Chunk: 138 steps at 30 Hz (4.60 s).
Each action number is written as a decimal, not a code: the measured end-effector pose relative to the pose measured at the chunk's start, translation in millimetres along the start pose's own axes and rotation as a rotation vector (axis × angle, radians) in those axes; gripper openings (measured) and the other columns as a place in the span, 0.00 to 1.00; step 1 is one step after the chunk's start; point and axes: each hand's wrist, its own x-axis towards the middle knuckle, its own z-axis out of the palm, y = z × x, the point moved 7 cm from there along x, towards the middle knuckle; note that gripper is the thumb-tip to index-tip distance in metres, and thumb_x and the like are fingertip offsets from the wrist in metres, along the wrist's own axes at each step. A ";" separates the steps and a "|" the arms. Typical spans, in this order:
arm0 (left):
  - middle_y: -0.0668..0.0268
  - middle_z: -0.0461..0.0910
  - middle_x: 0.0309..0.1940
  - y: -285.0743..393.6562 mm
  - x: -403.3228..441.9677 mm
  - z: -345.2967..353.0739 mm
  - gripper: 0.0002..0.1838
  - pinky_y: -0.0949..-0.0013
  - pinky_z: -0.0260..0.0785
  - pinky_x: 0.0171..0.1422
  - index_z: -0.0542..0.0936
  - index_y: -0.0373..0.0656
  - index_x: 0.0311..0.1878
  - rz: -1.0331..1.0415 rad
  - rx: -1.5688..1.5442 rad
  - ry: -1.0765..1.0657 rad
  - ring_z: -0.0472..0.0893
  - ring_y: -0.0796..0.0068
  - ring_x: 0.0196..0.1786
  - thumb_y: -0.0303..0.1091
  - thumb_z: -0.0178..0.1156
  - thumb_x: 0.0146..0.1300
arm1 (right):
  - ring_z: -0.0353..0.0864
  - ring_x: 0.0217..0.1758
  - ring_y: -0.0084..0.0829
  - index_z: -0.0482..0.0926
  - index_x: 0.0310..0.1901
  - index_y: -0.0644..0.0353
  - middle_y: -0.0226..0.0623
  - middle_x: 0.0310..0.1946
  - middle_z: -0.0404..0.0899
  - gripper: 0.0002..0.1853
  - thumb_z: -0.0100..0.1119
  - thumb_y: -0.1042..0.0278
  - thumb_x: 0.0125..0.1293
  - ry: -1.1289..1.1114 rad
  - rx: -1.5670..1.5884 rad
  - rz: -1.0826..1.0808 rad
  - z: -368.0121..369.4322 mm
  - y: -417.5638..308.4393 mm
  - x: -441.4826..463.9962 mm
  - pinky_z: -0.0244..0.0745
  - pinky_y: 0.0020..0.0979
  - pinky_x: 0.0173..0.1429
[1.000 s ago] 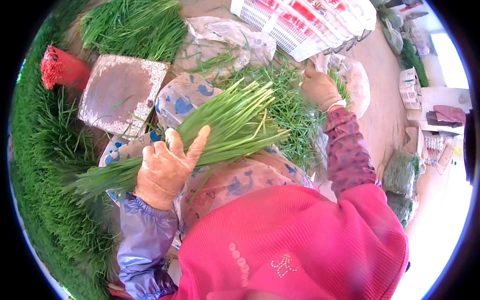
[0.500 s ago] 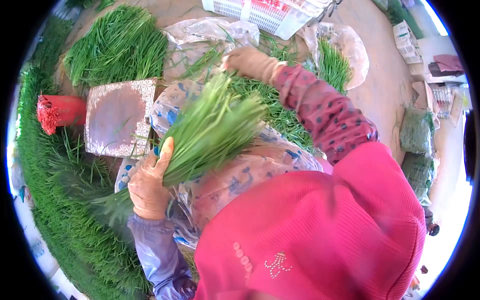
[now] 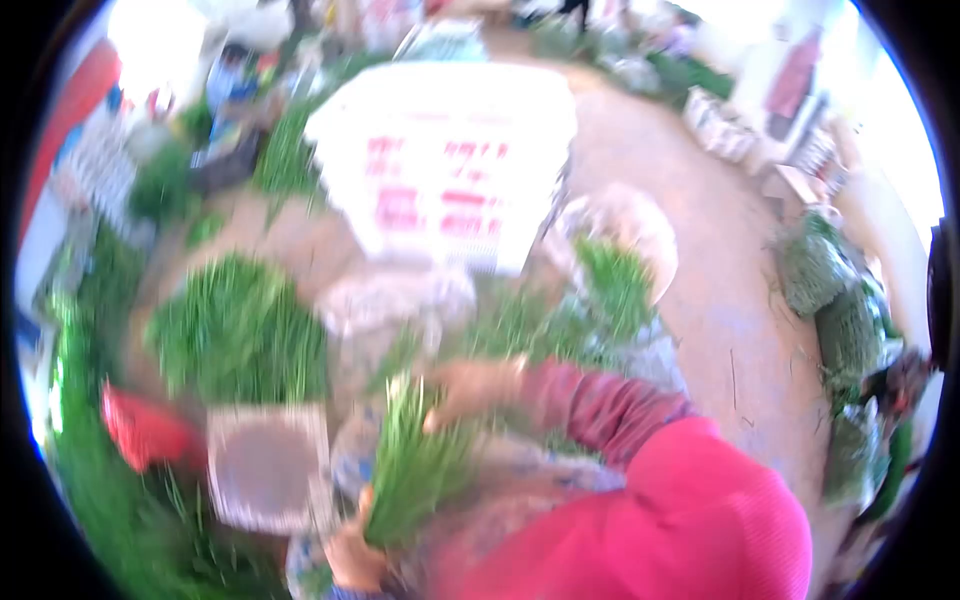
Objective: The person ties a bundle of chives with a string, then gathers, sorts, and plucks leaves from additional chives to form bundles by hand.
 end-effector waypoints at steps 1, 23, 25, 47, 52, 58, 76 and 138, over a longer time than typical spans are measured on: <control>0.47 0.83 0.36 -18.1 1.4 13.1 0.36 0.57 0.75 0.49 0.77 0.48 0.63 0.016 0.025 0.005 0.84 0.50 0.42 0.43 0.71 0.45 | 0.66 0.69 0.32 0.63 0.70 0.57 0.42 0.64 0.71 0.42 0.73 0.63 0.54 -0.042 0.087 -0.248 13.2 7.3 20.4 0.62 0.35 0.71; 0.45 0.76 0.52 -30.1 6.5 53.0 0.22 0.50 0.66 0.62 0.77 0.33 0.53 0.202 0.376 -0.206 0.73 0.45 0.57 0.32 0.53 0.56 | 0.74 0.34 0.21 0.83 0.43 0.58 0.29 0.26 0.77 0.17 0.60 0.52 0.65 0.321 0.489 -0.185 -12.7 10.2 13.4 0.71 0.32 0.44; 0.42 0.79 0.46 -8.8 17.7 25.3 0.30 0.53 0.71 0.57 0.75 0.34 0.59 0.125 -0.030 -0.045 0.79 0.44 0.50 0.35 0.61 0.50 | 0.75 0.32 0.25 0.82 0.45 0.59 0.30 0.26 0.79 0.18 0.58 0.51 0.66 0.513 0.124 -0.213 -34.1 -9.1 -6.3 0.71 0.32 0.43; 0.58 0.85 0.43 22.4 4.2 31.7 0.25 0.68 0.74 0.50 0.77 0.39 0.58 0.155 -0.542 -0.108 0.84 0.67 0.46 0.24 0.64 0.53 | 0.74 0.56 0.28 0.72 0.63 0.56 0.38 0.54 0.75 0.26 0.60 0.59 0.65 0.218 -0.225 0.201 -76.2 35.5 -7.6 0.68 0.32 0.64; 0.55 0.85 0.42 16.2 4.4 35.3 0.28 0.68 0.74 0.50 0.76 0.42 0.60 0.100 -0.513 -0.143 0.84 0.65 0.45 0.27 0.65 0.52 | 0.80 0.49 0.32 0.80 0.53 0.61 0.40 0.48 0.83 0.23 0.67 0.57 0.59 0.074 0.030 0.075 -11.2 45.9 16.9 0.71 0.33 0.59; 0.52 0.83 0.43 7.7 -0.1 44.1 0.32 0.64 0.75 0.50 0.75 0.44 0.63 0.121 -0.439 -0.141 0.83 0.53 0.46 0.30 0.67 0.50 | 0.81 0.33 0.34 0.83 0.40 0.64 0.43 0.29 0.83 0.13 0.64 0.64 0.58 0.316 -0.540 0.003 -46.8 57.3 3.5 0.75 0.35 0.42; 0.52 0.83 0.45 29.6 -1.5 25.3 0.27 0.62 0.74 0.51 0.78 0.43 0.58 0.059 -0.258 -0.150 0.83 0.54 0.48 0.30 0.67 0.51 | 0.80 0.35 0.25 0.85 0.43 0.63 0.31 0.33 0.84 0.12 0.62 0.66 0.62 0.097 0.083 0.034 -13.4 47.0 27.8 0.74 0.27 0.43; 0.54 0.84 0.41 6.9 -19.7 31.2 0.21 0.62 0.74 0.50 0.80 0.38 0.51 0.070 -0.371 -0.069 0.84 0.56 0.44 0.32 0.68 0.53 | 0.72 0.27 0.17 0.81 0.52 0.57 0.25 0.28 0.78 0.16 0.61 0.62 0.65 0.206 0.374 -0.079 -14.4 34.4 25.8 0.69 0.25 0.30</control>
